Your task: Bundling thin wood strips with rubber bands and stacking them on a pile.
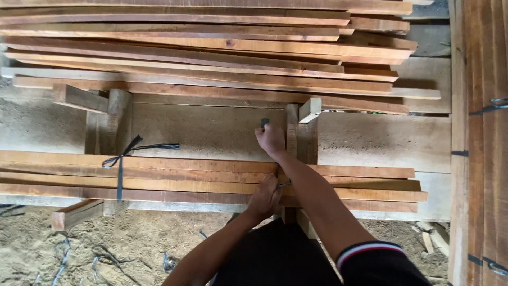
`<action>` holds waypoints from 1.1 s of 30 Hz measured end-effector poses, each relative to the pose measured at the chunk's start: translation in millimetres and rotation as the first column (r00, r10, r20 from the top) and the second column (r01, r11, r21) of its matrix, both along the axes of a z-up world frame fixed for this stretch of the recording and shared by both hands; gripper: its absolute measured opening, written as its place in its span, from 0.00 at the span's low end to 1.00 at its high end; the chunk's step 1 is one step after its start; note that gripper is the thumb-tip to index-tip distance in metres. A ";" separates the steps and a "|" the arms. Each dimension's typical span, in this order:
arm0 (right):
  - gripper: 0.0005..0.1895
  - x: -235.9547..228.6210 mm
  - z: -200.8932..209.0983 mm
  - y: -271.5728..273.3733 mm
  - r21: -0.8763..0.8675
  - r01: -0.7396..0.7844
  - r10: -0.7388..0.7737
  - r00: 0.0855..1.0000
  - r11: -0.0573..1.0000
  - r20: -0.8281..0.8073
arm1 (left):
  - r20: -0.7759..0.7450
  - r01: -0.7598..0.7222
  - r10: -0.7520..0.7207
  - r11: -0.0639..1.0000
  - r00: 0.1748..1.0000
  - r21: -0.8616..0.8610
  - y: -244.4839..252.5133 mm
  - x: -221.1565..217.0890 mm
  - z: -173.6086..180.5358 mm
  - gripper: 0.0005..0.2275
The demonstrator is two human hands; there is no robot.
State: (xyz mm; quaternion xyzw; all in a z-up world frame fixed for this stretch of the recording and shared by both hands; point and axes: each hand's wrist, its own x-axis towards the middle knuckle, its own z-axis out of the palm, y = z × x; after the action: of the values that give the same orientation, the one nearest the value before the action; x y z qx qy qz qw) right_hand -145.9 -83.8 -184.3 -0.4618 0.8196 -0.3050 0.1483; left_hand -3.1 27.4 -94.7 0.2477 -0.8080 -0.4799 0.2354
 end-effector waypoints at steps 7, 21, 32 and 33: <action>0.16 -1.5 8.5 0.4 0.000 0.022 -0.022 0.993 1.000 -0.113 | 0.045 -0.003 0.007 0.995 0.999 -0.097 4.5 -5.2 7.7 0.10; 0.16 -5.5 41.4 4.3 -0.237 0.122 -0.130 0.991 0.964 -0.020 | -0.051 -0.154 0.189 0.904 0.981 0.399 1.6 3.1 -27.4 0.16; 0.18 -6.2 40.7 0.5 -0.083 0.070 -0.063 0.995 0.994 0.077 | 0.003 -0.037 0.037 0.975 0.999 0.218 -4.6 3.0 -4.2 0.12; 0.19 -5.7 36.0 -1.1 -0.075 0.043 -0.039 0.998 0.996 0.051 | -0.034 -0.021 0.030 0.968 0.999 0.252 -6.2 3.7 -3.4 0.13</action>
State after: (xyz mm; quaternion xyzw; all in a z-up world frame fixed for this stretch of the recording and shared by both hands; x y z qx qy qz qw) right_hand -151.5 -84.9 -148.3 -0.4425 0.8129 -0.3501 0.1444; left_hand 0.6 21.2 -98.1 0.2768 -0.7330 -0.5799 0.2233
